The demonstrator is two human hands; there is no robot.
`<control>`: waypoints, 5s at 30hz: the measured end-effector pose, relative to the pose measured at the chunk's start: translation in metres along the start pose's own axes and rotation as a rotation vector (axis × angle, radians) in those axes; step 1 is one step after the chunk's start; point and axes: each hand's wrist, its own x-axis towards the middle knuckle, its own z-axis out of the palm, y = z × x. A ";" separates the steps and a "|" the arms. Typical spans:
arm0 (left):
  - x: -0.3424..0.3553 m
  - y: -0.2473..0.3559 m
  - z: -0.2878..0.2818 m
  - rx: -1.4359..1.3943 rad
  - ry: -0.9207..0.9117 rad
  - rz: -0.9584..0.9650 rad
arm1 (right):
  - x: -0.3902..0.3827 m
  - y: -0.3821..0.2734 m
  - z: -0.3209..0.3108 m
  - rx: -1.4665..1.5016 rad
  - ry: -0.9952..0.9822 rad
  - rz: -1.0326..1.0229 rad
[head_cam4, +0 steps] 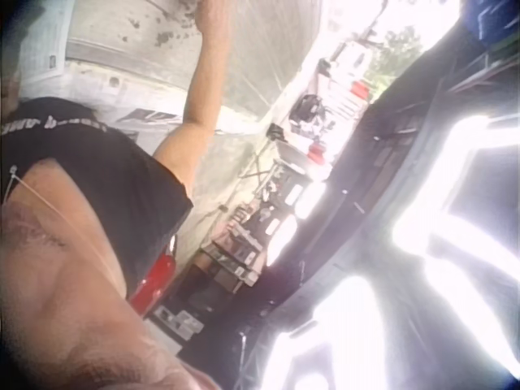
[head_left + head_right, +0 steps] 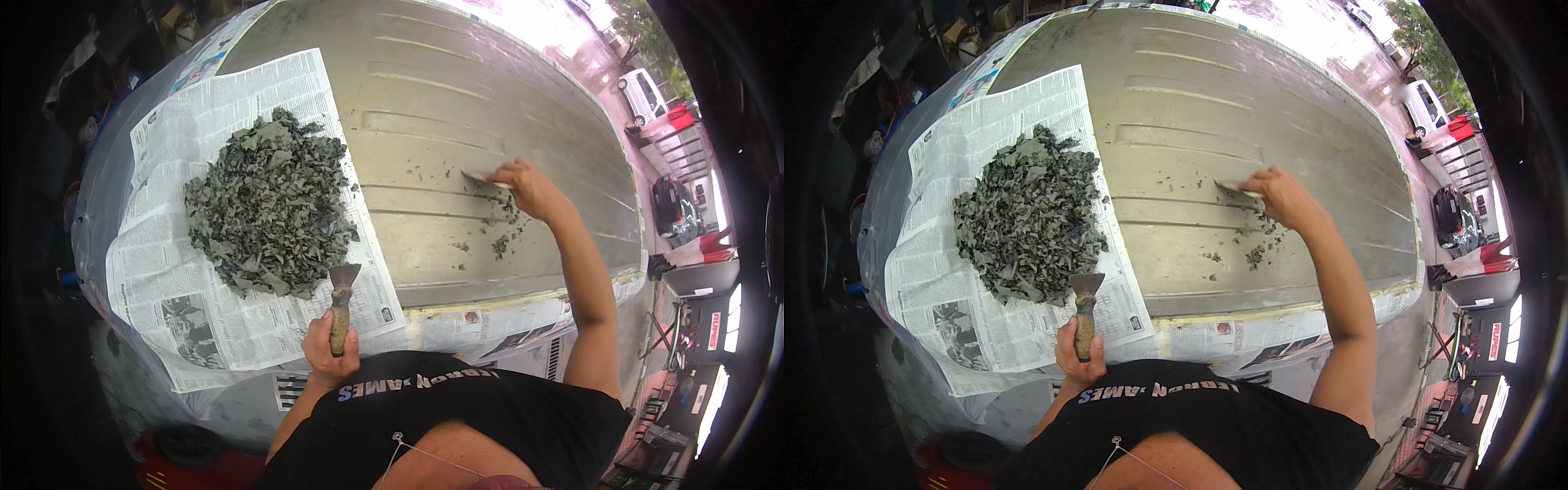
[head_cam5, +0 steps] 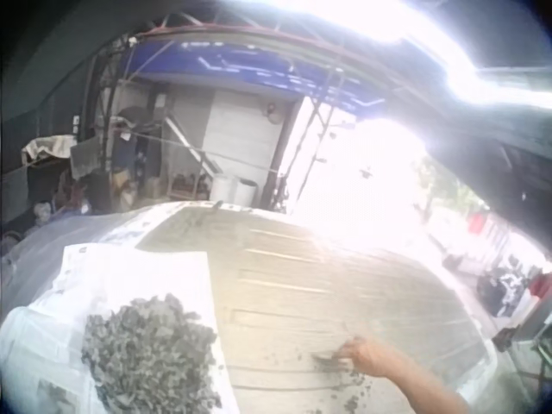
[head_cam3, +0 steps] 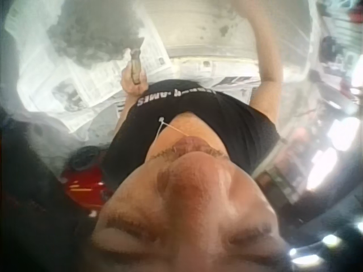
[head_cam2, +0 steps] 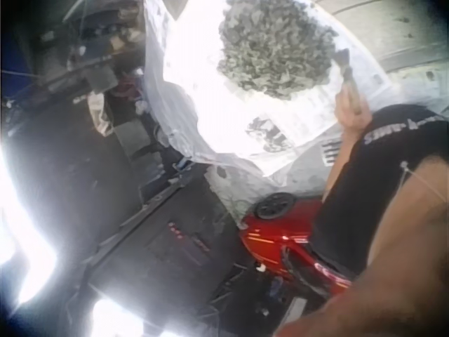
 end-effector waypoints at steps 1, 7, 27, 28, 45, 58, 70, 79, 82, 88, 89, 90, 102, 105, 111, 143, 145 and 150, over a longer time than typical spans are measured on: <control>0.000 0.001 -0.001 0.005 -0.006 -0.001 | -0.013 0.000 -0.004 0.019 -0.042 0.018; 0.002 0.001 0.000 -0.033 -0.006 0.016 | -0.035 0.004 -0.020 0.059 0.074 0.095; 0.000 0.002 -0.001 -0.022 0.005 -0.004 | -0.006 -0.011 -0.007 -0.033 -0.122 -0.133; 0.001 0.002 -0.001 -0.026 0.002 -0.003 | -0.019 0.000 -0.013 -0.037 -0.111 -0.077; 0.000 0.002 -0.002 -0.013 -0.016 -0.008 | 0.065 -0.016 -0.012 -0.051 -0.071 -0.016; 0.003 0.004 0.001 -0.023 -0.033 -0.005 | -0.067 0.060 -0.022 -0.057 0.031 0.181; -0.006 0.004 0.001 -0.002 -0.013 -0.054 | -0.006 0.055 0.008 0.008 0.046 0.104; -0.008 0.005 0.000 -0.001 -0.050 -0.086 | -0.096 0.024 -0.006 0.112 -0.038 0.205; -0.007 0.004 0.001 0.005 -0.063 -0.101 | -0.093 0.035 -0.013 0.183 0.111 0.297; -0.006 0.005 0.000 0.004 -0.056 -0.083 | -0.047 0.077 0.001 0.184 0.137 0.405; -0.007 0.005 0.000 0.007 -0.049 -0.073 | -0.046 0.078 0.005 0.179 0.135 0.403; -0.006 0.005 0.001 0.011 -0.044 -0.066 | -0.047 0.075 0.009 0.176 0.131 0.401; -0.009 0.002 0.000 -0.005 -0.076 -0.087 | -0.118 0.005 0.020 0.197 0.071 0.326; -0.005 0.004 0.000 -0.013 -0.067 -0.066 | -0.111 0.003 0.007 0.262 0.081 0.399; -0.006 0.005 0.000 -0.032 -0.042 -0.064 | -0.061 0.015 0.007 0.198 0.098 0.324; -0.003 0.008 -0.001 -0.045 -0.070 -0.064 | -0.148 0.008 -0.009 0.470 0.199 0.668; 0.001 0.010 0.000 -0.031 -0.075 -0.044 | -0.164 0.024 -0.007 0.586 0.368 0.726; -0.003 0.009 0.000 -0.026 -0.063 -0.062 | -0.192 0.090 0.055 0.678 0.524 0.763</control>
